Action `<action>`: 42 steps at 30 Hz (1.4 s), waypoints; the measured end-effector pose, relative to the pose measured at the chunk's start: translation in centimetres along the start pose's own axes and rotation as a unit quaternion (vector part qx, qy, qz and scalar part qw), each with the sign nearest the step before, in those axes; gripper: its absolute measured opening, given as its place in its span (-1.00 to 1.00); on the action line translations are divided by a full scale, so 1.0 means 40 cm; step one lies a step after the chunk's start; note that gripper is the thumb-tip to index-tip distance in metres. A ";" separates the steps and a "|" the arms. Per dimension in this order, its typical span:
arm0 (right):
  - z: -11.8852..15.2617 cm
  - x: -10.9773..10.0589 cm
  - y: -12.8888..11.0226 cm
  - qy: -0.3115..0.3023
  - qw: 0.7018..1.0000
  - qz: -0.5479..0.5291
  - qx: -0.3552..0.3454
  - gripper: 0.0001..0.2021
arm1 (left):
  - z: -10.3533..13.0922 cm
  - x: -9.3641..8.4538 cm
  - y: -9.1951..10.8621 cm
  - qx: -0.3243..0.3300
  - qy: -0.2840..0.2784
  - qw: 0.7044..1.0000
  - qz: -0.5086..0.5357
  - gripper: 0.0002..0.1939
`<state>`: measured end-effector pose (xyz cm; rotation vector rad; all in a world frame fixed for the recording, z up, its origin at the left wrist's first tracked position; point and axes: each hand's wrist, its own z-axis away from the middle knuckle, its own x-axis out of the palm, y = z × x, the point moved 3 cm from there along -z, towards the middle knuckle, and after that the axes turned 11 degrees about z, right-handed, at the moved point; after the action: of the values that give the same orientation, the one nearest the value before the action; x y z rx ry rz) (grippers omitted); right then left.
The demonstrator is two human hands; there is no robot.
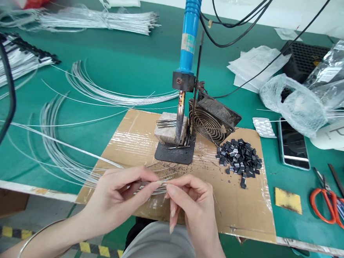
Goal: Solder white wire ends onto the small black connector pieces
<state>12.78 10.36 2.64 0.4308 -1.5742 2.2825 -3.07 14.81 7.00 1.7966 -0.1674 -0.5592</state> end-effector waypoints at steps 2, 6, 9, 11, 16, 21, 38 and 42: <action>0.000 -0.002 0.002 -0.004 1.000 0.005 0.007 -0.86 | 0.002 0.000 -0.001 -0.010 0.003 1.000 0.007 -0.84; -0.001 -0.002 0.017 -0.003 1.000 -0.013 -0.022 -0.84 | 0.002 0.001 -0.004 -0.031 0.020 0.999 0.030 -0.83; -0.002 0.000 0.028 0.008 0.999 -0.019 -0.031 -0.83 | 0.000 0.004 -0.006 -0.034 0.029 0.998 0.034 -0.84; -0.002 0.003 0.028 0.015 0.999 -0.021 -0.035 -0.83 | -0.001 0.005 -0.005 -0.030 0.032 0.999 0.032 -0.84; -0.001 0.009 0.024 0.022 0.999 -0.023 -0.037 -0.86 | 0.002 0.007 -0.002 -0.009 0.042 0.999 0.006 -0.84; -0.002 0.011 0.029 0.038 0.998 -0.032 -0.039 -0.86 | 0.003 0.010 -0.003 0.011 0.051 0.999 -0.006 -0.85; 0.010 0.042 0.039 0.082 0.993 -0.053 -0.067 -0.86 | 0.007 0.032 -0.011 -0.045 0.098 0.994 0.029 -0.81; 0.017 0.025 0.029 0.105 0.993 -0.008 -0.060 -0.83 | 0.009 0.029 -0.011 -0.048 0.089 0.994 0.034 -0.82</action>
<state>11.42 9.45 2.33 0.1654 -1.5838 2.1298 -2.28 14.18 6.21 1.7297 -0.0771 -0.3495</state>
